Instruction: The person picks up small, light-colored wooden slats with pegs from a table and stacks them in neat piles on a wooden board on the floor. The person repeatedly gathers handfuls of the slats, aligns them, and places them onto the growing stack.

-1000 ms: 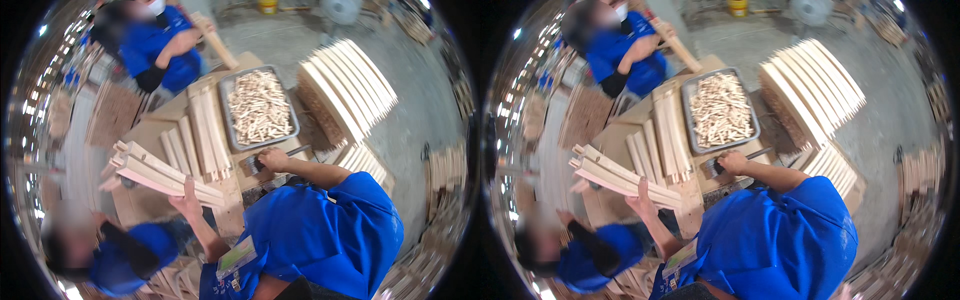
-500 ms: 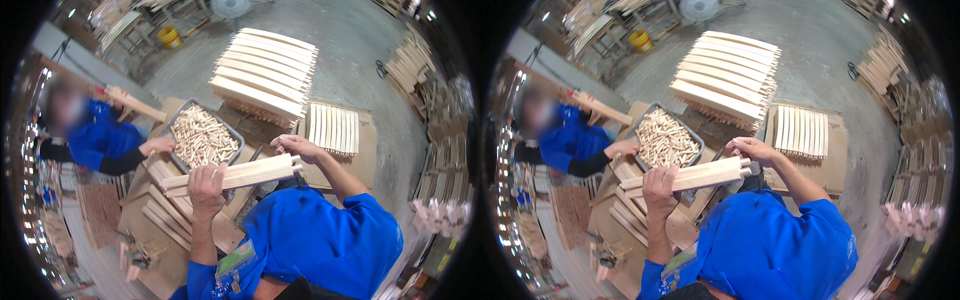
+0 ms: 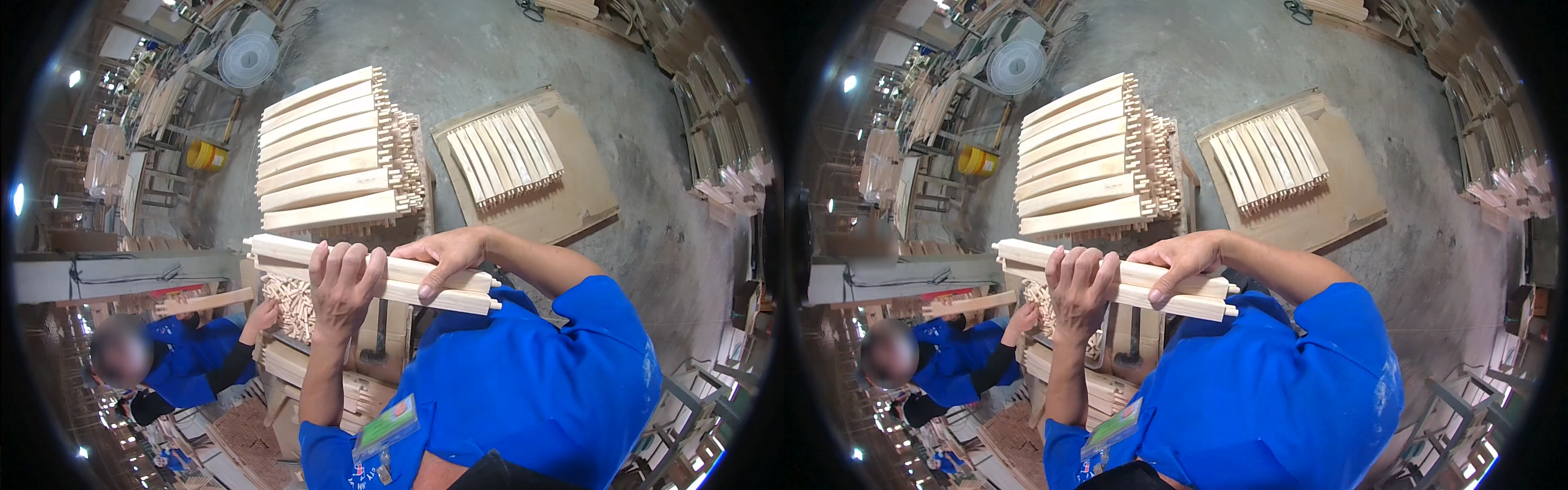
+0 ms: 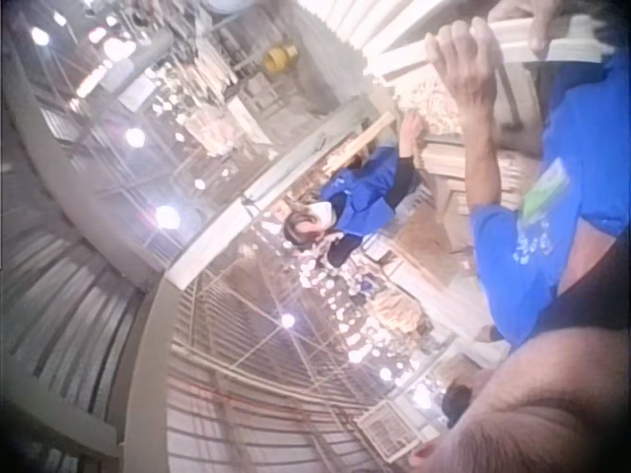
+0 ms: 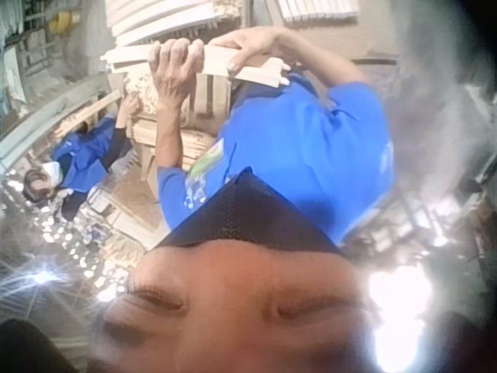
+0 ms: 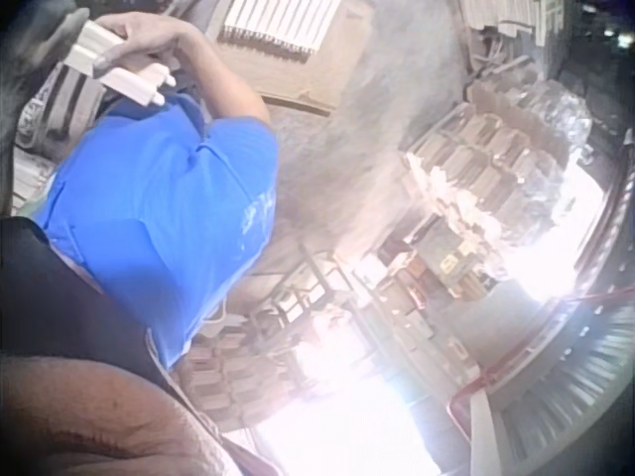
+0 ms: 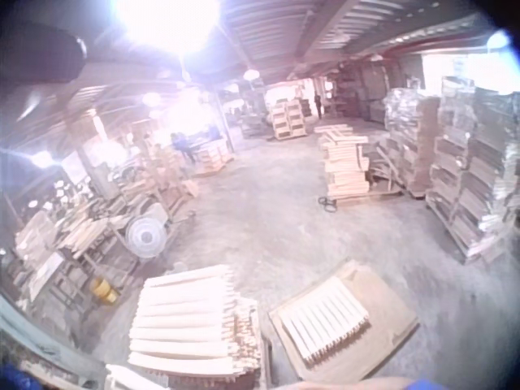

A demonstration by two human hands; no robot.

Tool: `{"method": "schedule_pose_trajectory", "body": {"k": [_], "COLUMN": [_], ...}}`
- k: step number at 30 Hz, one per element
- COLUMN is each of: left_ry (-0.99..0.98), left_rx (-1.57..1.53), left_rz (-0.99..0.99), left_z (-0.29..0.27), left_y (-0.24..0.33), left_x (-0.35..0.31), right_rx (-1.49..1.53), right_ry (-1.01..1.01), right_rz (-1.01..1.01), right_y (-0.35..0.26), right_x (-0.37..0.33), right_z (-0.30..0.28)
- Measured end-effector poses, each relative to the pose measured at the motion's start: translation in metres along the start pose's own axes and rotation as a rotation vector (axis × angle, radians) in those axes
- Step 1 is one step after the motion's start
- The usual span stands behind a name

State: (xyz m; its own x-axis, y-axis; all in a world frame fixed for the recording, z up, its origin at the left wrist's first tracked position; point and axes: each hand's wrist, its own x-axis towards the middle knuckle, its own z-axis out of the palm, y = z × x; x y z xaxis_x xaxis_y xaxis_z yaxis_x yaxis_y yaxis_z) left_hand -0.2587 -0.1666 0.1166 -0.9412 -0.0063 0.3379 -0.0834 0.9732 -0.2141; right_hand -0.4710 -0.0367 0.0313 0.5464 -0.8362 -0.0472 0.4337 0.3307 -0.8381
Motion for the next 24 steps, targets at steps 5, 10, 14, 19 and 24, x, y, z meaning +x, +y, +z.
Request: {"method": "schedule_pose_trajectory", "body": {"k": [5, 10, 14, 19, 24], "left_ry": [0.077, 0.205, 0.320, 0.561, 0.849], "left_rx": [0.013, 0.088, -0.589, -1.878, -1.838], "left_rz": [-0.070, -0.369, -0.941, -1.159, -1.248], "left_z": [0.030, 0.054, 0.067, 0.096, 0.103], "left_y": [-0.011, -0.019, -0.008, -0.002, -0.011], "left_x": [0.043, 0.062, 0.057, 0.073, 0.083], "right_rx": [-0.164, -0.563, -0.492, -0.504, -0.522], "right_ry": [0.196, 0.453, 0.527, 0.484, 0.434], "right_rz": [-0.124, -0.253, -0.223, -0.243, -0.196], "right_y": [-0.015, -0.039, -0.056, -0.060, -0.063], "right_x": [-0.012, -0.024, -0.021, 0.007, 0.042], "right_z": [-0.024, -0.046, -0.064, -0.078, -0.082]}}
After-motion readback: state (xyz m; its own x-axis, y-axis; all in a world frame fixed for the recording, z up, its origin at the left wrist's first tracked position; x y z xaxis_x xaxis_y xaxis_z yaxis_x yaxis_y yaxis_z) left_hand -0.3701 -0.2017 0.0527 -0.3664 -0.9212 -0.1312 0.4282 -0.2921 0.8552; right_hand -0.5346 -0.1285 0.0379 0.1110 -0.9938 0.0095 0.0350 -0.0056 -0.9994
